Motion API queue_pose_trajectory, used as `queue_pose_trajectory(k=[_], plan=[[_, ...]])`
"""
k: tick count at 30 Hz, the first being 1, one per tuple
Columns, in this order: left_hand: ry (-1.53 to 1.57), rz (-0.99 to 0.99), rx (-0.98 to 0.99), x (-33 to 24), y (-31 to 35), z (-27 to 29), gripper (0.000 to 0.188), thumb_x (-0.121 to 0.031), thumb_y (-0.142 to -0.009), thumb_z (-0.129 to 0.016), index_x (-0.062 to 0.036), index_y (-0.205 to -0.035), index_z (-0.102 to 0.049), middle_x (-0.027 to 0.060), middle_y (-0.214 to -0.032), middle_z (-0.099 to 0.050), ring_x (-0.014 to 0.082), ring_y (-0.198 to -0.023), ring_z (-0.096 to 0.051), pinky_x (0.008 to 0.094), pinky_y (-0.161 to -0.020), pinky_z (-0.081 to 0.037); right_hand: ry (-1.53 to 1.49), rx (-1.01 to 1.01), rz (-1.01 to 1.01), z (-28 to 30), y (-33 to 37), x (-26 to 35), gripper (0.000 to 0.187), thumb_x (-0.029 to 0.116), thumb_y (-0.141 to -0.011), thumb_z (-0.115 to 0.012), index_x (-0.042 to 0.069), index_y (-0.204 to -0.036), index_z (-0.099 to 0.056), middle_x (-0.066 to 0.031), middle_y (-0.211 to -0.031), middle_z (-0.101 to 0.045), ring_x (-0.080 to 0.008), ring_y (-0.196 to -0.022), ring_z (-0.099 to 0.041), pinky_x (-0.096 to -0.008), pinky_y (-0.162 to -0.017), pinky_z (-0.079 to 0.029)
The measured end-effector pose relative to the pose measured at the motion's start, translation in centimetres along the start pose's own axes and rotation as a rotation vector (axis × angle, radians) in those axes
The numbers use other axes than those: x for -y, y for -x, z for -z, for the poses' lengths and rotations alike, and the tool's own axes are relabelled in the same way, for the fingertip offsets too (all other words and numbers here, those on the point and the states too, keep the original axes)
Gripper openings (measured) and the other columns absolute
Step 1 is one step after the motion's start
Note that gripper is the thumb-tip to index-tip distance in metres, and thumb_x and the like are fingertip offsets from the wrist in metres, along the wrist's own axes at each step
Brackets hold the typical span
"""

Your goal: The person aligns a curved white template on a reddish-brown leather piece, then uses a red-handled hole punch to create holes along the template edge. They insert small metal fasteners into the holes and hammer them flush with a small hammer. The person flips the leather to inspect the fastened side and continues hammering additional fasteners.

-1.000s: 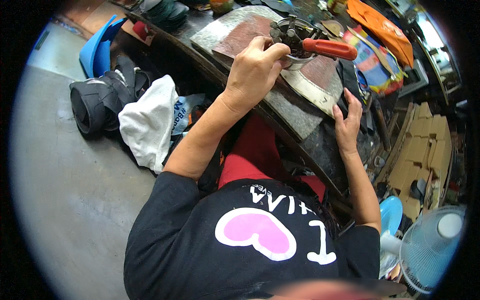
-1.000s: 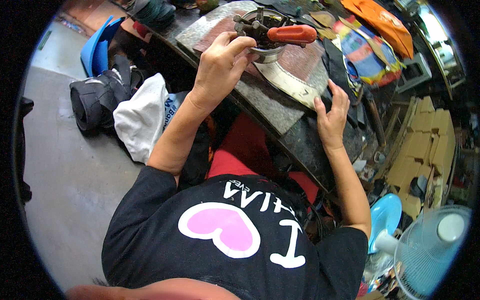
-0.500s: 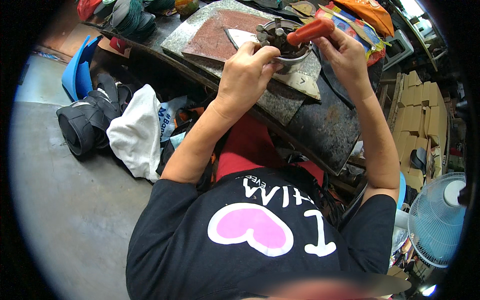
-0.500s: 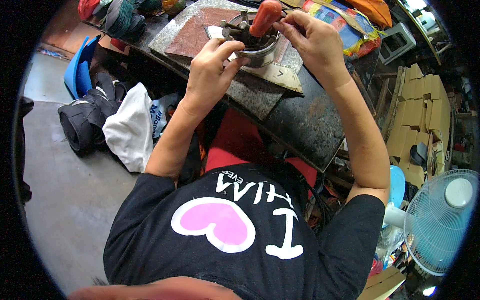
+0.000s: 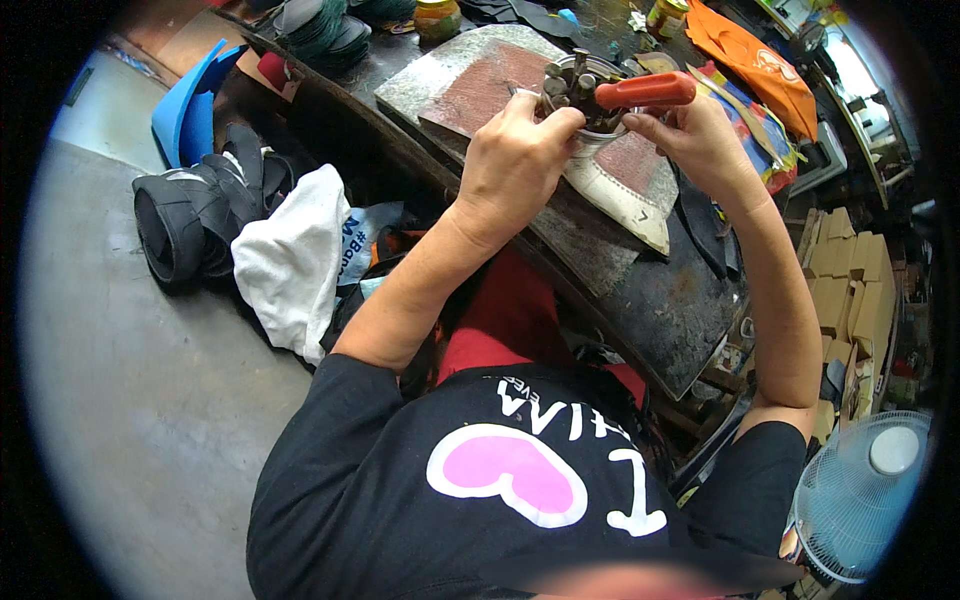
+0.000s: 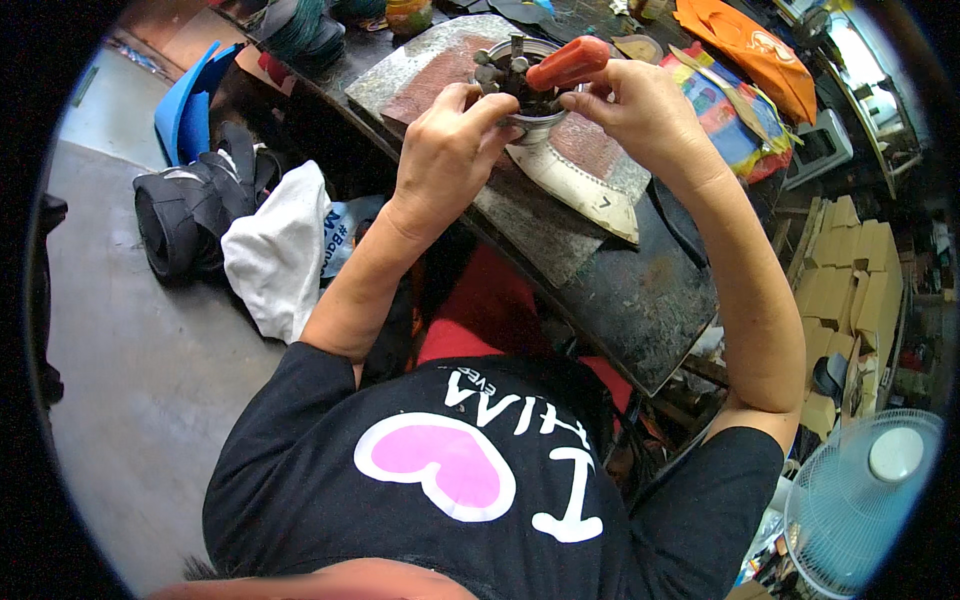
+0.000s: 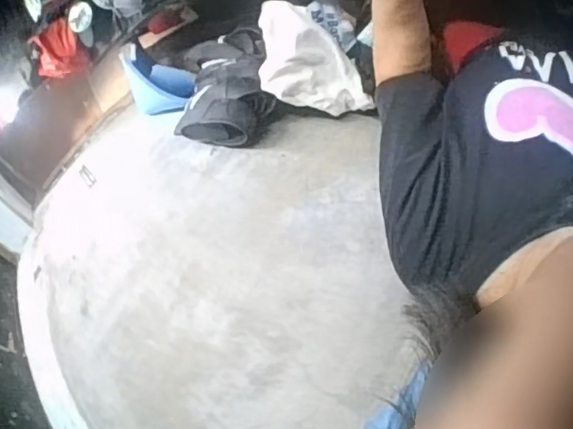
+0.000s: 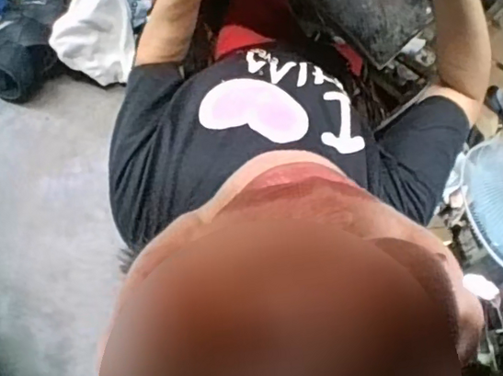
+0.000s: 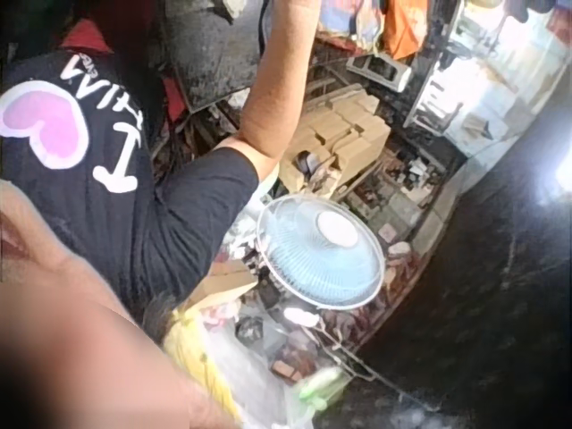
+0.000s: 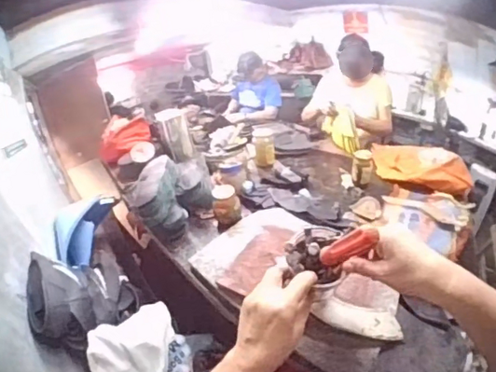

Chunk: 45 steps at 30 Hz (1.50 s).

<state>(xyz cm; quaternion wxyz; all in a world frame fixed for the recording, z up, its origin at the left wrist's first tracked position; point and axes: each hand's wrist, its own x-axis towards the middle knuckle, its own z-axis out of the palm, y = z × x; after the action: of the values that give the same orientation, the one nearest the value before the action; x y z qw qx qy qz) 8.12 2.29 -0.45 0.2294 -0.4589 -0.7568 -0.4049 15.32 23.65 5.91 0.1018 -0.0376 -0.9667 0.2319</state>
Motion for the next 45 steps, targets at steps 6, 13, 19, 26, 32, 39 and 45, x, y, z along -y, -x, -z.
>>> queue_pose_trajectory(k=[6,13,19,26,32,39,45], plan=[[0.014,0.036,0.000,1.1,-0.8,1.1,0.025,-0.009,-0.083,-0.071,-0.0100,-0.108,-0.065,0.0166,-0.094,-0.062,0.0364,-0.080,-0.066,0.0427,-0.071,-0.054,0.009,-0.019,0.129,0.4,-1.8,2.5,0.024,0.017,-0.090,-0.069,0.007,-0.112,-0.068,-0.0135,-0.079,-0.070,-0.0252,-0.067,-0.068,-0.0371,-0.062,-0.052],[0.012,0.046,-0.045,2.8,-2.3,2.0,0.024,-0.013,-0.080,-0.074,-0.0092,-0.103,-0.068,0.0179,-0.087,-0.062,0.0356,-0.074,-0.067,0.0422,-0.068,-0.056,-0.139,-0.125,0.137,-0.2,-3.9,4.1,0.011,0.013,-0.095,-0.063,0.004,-0.102,-0.062,-0.0098,-0.070,-0.063,-0.0172,-0.056,-0.063,-0.0326,-0.053,-0.051],[-0.106,-0.045,-0.065,4.8,-3.7,2.4,0.021,-0.014,-0.082,-0.073,-0.0087,-0.101,-0.068,0.0188,-0.087,-0.062,0.0354,-0.075,-0.068,0.0417,-0.067,-0.056,0.354,-0.382,0.500,-1.3,-6.6,3.4,0.011,0.016,-0.091,-0.067,0.007,-0.096,-0.063,-0.0152,-0.080,-0.069,-0.0345,-0.073,-0.069,-0.0419,-0.065,-0.056],[-0.262,0.090,-0.031,8.2,-3.9,3.4,0.027,-0.020,-0.082,-0.075,-0.0123,-0.107,-0.067,0.0150,-0.091,-0.064,0.0353,-0.083,-0.068,0.0413,-0.075,-0.057,-0.168,-0.599,0.268,2.0,-8.8,4.1,0.014,0.013,-0.091,-0.071,0.004,-0.101,-0.070,0.0005,-0.073,-0.065,-0.0027,-0.061,-0.056,-0.0207,-0.055,-0.046],[-0.392,0.250,-0.136,15.8,-3.5,5.0,0.022,-0.025,-0.084,-0.076,-0.0142,-0.102,-0.071,0.0157,-0.089,-0.066,0.0325,-0.081,-0.071,0.0405,-0.071,-0.058,-0.380,-0.582,0.125,3.1,-3.6,-0.6,0.008,0.009,-0.094,-0.067,0.001,-0.097,-0.067,0.0012,-0.074,-0.062,-0.0016,-0.056,-0.052,-0.0178,-0.050,-0.041],[-0.469,0.485,0.004,23.9,-3.5,3.3,0.023,-0.028,-0.084,-0.074,-0.0156,-0.103,-0.071,0.0168,-0.089,-0.066,0.0355,-0.086,-0.068,0.0445,-0.078,-0.055,-0.450,-0.604,-0.104,1.2,6.8,-4.2,0.005,0.003,-0.097,-0.062,0.001,-0.100,-0.063,-0.0003,-0.075,-0.059,-0.0030,-0.055,-0.050,-0.0175,-0.049,-0.040],[-0.418,0.431,-0.046,25.0,-3.6,1.1,0.022,-0.026,-0.084,-0.074,-0.0145,-0.102,-0.070,0.0158,-0.089,-0.065,0.0361,-0.085,-0.067,0.0450,-0.077,-0.054,-0.481,-0.678,-0.222,0.7,12.5,-4.8,0.003,0.003,-0.097,-0.062,0.002,-0.100,-0.063,-0.0011,-0.078,-0.060,-0.0034,-0.058,-0.052,-0.0170,-0.051,-0.041]])
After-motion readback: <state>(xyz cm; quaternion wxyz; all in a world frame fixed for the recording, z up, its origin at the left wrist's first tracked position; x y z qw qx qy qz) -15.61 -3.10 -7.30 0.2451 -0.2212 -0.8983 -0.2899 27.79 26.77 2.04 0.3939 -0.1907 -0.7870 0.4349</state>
